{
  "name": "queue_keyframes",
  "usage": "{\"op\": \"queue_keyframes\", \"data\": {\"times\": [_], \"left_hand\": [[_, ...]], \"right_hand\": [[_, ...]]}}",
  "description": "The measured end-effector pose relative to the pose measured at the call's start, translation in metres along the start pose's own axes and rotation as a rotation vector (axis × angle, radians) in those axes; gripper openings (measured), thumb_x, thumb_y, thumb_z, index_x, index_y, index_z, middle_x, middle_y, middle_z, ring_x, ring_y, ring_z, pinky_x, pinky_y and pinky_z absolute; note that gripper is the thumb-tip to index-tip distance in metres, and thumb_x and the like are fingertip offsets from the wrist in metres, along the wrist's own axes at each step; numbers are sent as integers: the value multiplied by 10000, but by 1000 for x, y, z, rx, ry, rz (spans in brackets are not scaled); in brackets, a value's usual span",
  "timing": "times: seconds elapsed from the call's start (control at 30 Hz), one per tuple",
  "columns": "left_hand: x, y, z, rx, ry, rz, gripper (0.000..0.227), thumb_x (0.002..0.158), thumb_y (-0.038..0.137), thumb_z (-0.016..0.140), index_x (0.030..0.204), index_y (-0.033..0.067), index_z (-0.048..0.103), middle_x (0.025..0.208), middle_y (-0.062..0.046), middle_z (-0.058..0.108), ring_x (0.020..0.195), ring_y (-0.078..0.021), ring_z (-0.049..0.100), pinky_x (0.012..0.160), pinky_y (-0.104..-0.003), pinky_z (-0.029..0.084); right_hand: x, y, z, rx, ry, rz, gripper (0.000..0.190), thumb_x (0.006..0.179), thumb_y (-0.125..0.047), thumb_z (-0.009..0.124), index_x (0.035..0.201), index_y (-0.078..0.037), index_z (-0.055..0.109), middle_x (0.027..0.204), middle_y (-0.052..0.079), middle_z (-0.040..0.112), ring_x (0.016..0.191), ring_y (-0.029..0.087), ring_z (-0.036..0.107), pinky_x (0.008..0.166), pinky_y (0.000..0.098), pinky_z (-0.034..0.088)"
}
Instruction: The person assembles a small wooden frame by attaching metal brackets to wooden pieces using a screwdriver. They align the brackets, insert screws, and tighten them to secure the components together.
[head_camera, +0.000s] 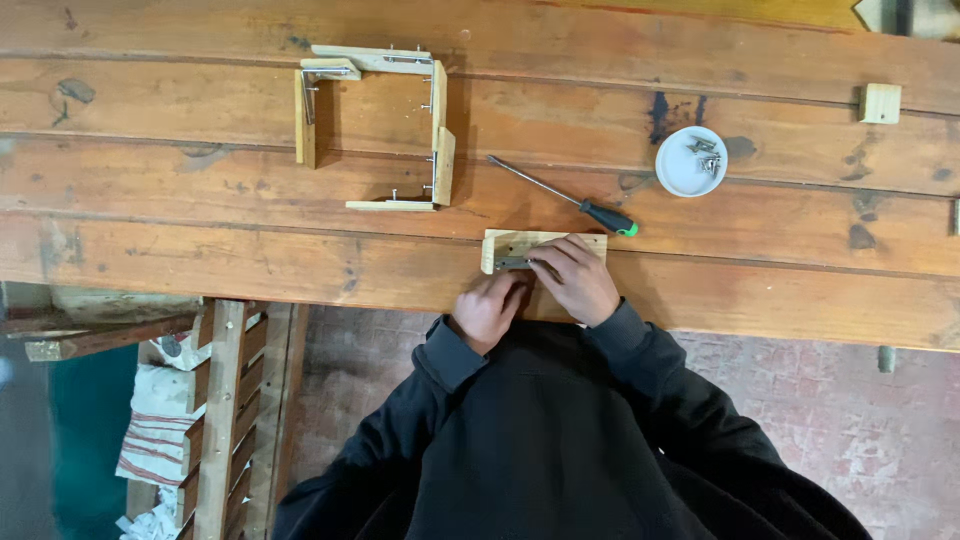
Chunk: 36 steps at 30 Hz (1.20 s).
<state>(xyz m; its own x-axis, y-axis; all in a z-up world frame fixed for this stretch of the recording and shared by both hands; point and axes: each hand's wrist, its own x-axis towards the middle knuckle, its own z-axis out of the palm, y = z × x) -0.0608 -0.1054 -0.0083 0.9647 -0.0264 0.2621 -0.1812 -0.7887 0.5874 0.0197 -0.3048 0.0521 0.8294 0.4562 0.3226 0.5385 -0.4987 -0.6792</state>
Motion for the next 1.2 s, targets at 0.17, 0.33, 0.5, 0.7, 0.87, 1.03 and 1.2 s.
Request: {"op": "queue_keyframes", "data": {"times": [0.17,0.33,0.5,0.7,0.87,1.03,1.2], "left_hand": [[-13,-13,22,203,91,11,273,990,458,864,1234,348,810,779,49,732,706,-271,805,585,-456,671],[-1,3,22,326,187,16,252,1021,421,875,1228,295,804,725,68,713,667,-198,785,568,-376,665],[1,9,27,429,196,-55,408,951,497,883,1312,327,798,690,61,727,569,-226,767,528,-426,649],[9,9,26,475,126,-70,407,1086,531,798,1372,243,765,580,97,632,477,-128,680,506,-314,626],[12,12,22,371,82,-37,368,1078,483,812,1337,226,770,584,42,680,454,-199,710,464,-385,623],[9,9,37,423,180,-16,233,1114,432,807,1272,263,771,511,109,520,366,-123,582,466,-286,588],[14,8,41,467,274,-8,192,1018,446,863,1181,382,785,524,172,515,373,-93,597,451,-252,553]], "right_hand": [[3,-3,4,-93,2,-64,112,1066,-58,867,1175,-80,880,1064,122,838,938,357,766,782,432,674],[0,-5,4,-120,9,-73,88,1061,-58,876,1146,-78,885,1060,102,835,942,326,762,794,404,676],[11,-21,-8,-32,6,-48,113,1047,-44,877,1159,-51,888,1092,159,860,936,395,768,753,455,675],[1,-5,-4,-8,20,2,179,1048,-65,878,1226,-87,883,1063,118,876,911,371,778,754,457,684],[-3,5,-2,-7,1,35,200,1043,-95,876,1239,-136,874,1052,87,882,937,374,786,767,471,683],[2,5,-24,-49,50,29,212,1049,-83,886,1253,-140,872,1051,58,884,939,336,815,828,433,683],[22,43,-79,-505,52,-17,392,1012,-259,957,1327,-82,806,1115,143,717,1094,409,707,988,526,616]]}}
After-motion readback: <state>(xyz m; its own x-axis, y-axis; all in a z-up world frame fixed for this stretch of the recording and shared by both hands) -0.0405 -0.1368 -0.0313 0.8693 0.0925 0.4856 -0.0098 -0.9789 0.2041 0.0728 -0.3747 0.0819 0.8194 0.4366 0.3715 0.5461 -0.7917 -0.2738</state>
